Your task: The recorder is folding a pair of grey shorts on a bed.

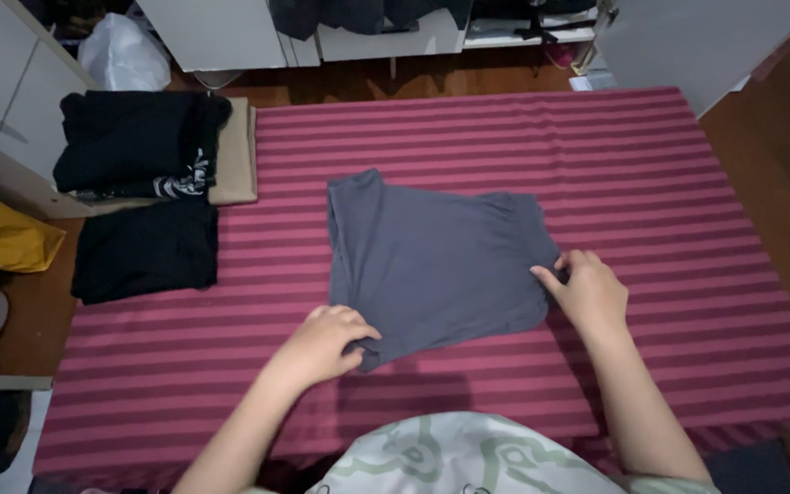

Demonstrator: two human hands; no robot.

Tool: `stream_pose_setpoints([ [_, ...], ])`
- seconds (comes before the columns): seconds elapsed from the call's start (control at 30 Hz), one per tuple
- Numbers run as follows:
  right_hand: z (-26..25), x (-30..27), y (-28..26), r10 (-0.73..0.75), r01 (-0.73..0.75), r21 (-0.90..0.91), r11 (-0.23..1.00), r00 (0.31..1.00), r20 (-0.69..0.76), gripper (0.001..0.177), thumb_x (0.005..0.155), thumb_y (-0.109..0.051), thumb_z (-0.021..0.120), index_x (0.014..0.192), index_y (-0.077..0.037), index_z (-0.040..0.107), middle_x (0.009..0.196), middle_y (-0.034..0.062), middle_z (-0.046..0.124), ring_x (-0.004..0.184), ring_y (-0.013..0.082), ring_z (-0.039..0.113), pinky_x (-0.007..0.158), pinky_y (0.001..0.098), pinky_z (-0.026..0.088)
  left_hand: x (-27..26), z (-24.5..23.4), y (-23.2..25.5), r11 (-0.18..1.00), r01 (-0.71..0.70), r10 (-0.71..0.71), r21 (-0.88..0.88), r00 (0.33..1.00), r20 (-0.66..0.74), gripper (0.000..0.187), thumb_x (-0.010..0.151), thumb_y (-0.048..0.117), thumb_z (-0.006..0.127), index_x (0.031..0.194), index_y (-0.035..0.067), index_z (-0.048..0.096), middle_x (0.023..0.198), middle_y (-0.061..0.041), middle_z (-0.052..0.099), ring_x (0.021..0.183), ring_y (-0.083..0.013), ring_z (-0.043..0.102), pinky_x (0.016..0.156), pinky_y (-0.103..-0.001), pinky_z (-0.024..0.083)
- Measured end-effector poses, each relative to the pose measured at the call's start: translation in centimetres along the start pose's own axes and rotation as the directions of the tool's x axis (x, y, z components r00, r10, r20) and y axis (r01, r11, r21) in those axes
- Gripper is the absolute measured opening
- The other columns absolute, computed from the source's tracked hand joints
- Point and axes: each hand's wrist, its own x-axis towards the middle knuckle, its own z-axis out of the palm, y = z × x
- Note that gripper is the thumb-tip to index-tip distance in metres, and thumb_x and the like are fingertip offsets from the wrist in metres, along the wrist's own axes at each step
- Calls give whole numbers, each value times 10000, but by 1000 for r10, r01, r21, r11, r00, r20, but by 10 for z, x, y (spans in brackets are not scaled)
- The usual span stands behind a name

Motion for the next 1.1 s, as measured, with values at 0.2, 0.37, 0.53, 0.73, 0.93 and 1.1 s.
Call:
stream_pose_setpoints([
  [0.2,36,48,-6,-216,195,-195,961,972,-95,328,933,-447,720,1046,-140,685,980,109,653,1026,357,713,849,473,581,73,-1,3,987,100,-83,129,988,-129,282,978,415,544,1102,269,752,989,-5,750,998,-222,722,865,-474,526],
  [0.37,98,101,-105,-718,679,-243,693,617,-321,425,929,-217,655,1344,-127,654,1343,124,665,1306,286,606,1070,418,473,188,24,-1,977,136,11,162,733,-680,481,986,225,555,1449,95,559,1397,-146,621,1342,-324,566,1099,-541,407],
  [0.53,114,103,-101,-591,585,-136,799,806,-7,676,1051,-449,487,1625,-120,348,1666,147,358,1538,340,321,1240,538,240,178,31,-50,886,450,-325,113,775,-542,672,974,451,602,1564,169,448,1626,-153,412,1490,-397,370,1143,-714,233],
  [0.73,114,116,-58,-495,494,-208,844,867,52,716,1054,-578,436,1630,-161,358,1679,113,352,1557,314,302,1267,501,185,162,17,-66,834,552,-438,19,681,-587,800,990,509,602,1582,25,366,1681,-259,239,1564,-434,170,1225,-667,80],
  [0.93,97,118,-76,-599,553,474,685,798,-66,408,1081,-300,526,1438,-120,605,1490,150,562,1454,345,443,1197,533,325,201,-26,-135,863,504,-472,-29,787,-397,997,857,477,780,1610,33,301,1619,-200,346,1557,-396,182,1238,-655,78],
  [1.1,90,88,-128,-718,-117,974,196,659,223,370,1055,-233,573,1298,13,705,1360,206,668,1338,246,571,1129,353,457,261,-18,-193,901,434,-432,-18,891,-139,841,743,559,844,1445,161,607,1349,-100,654,1296,-345,568,1014,-579,492],
])
